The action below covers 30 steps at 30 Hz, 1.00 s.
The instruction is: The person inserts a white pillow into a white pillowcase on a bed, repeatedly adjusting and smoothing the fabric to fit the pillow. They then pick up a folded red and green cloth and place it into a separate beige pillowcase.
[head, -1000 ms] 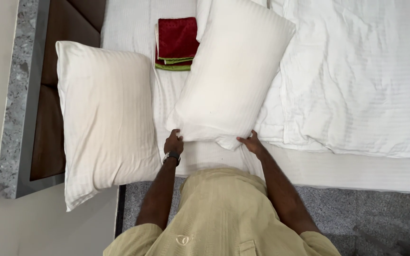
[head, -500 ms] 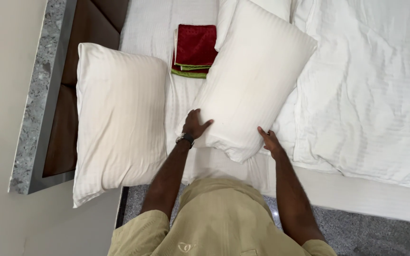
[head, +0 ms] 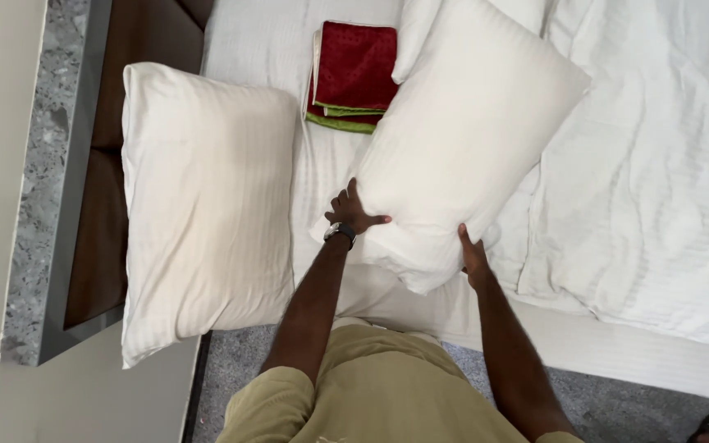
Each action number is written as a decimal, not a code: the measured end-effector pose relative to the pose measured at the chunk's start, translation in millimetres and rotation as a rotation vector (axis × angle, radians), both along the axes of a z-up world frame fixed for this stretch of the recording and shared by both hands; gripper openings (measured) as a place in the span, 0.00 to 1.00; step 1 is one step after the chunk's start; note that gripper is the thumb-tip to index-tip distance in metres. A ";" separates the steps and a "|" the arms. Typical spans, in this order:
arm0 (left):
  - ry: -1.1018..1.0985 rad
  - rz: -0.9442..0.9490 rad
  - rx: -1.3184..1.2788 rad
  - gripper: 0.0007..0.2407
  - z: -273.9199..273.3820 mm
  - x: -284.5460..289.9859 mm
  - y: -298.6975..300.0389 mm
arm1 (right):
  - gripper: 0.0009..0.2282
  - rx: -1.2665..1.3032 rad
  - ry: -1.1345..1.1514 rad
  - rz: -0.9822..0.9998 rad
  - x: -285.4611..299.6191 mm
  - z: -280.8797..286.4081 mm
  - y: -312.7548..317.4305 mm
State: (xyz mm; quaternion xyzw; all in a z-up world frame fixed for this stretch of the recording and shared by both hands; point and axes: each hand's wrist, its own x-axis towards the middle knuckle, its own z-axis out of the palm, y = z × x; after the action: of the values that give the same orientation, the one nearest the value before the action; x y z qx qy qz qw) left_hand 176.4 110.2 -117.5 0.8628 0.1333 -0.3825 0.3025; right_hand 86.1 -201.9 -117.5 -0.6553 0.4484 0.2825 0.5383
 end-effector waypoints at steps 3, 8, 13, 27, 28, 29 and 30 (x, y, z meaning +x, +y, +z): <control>-0.019 0.001 0.016 0.62 5.6 2.2 -0.2 | 0.46 0.108 -0.290 -0.138 -21.2 -45.1 -7.7; -0.123 0.027 -0.148 0.53 -25.9 1.9 15.4 | 0.40 -0.048 -0.437 -0.229 -16.8 -5.0 28.4; -0.354 0.211 -0.496 0.36 32.4 4.3 43.8 | 0.38 -0.160 -0.601 -0.273 -19.6 48.5 81.5; -1.503 0.114 -0.216 0.22 200.9 111.5 218.0 | 0.26 0.021 -0.875 0.058 167.0 -4.2 173.7; -1.514 0.095 -0.223 0.22 190.8 130.3 235.3 | 0.26 0.020 -0.888 0.041 186.4 35.0 199.5; -1.468 0.059 -0.104 0.23 178.7 160.4 251.9 | 0.28 0.038 -0.850 0.300 203.5 74.9 217.0; -1.421 0.023 0.015 0.24 166.4 188.0 269.9 | 0.32 0.054 -0.798 0.557 221.5 113.7 233.7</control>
State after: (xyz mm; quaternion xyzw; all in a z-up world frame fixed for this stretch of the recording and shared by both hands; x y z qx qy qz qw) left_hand 364.4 380.2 48.9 0.9041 -0.0844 0.2772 0.3142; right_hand 307.6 31.8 -3.8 -0.7933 0.0069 0.1541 0.5890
